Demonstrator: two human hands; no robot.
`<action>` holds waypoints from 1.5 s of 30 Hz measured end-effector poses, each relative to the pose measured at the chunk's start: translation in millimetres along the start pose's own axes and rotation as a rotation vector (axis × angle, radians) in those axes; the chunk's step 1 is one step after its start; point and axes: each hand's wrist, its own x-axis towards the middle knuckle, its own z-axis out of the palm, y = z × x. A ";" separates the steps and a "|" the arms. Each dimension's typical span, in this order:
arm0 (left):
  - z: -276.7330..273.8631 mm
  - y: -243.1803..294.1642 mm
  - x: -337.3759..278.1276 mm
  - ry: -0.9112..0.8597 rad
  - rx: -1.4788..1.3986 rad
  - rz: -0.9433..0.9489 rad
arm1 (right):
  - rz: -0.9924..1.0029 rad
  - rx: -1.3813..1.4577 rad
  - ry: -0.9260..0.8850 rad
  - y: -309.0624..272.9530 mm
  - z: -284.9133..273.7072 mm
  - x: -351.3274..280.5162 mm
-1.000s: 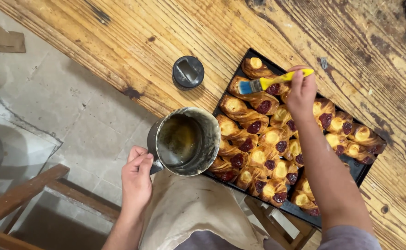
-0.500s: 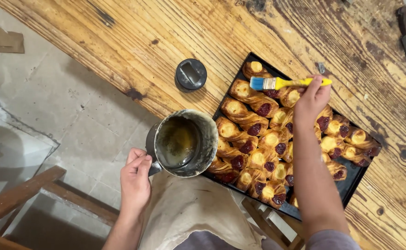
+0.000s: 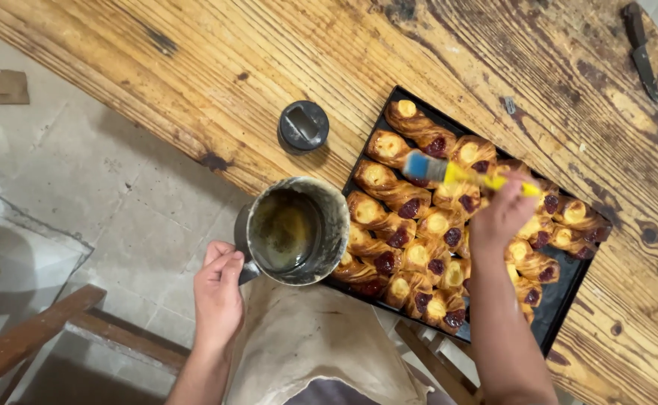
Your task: The person uses a yellow silicone brush to apply a liquid glaze from a metal container onto a tray of baked pastries. After glazing, the person sprinkles a white powder over the pastries using a small shaker.
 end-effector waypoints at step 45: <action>26.3 18.1 10.6 -0.124 0.063 0.012 | 0.147 0.035 0.026 10.0 77.2 51.2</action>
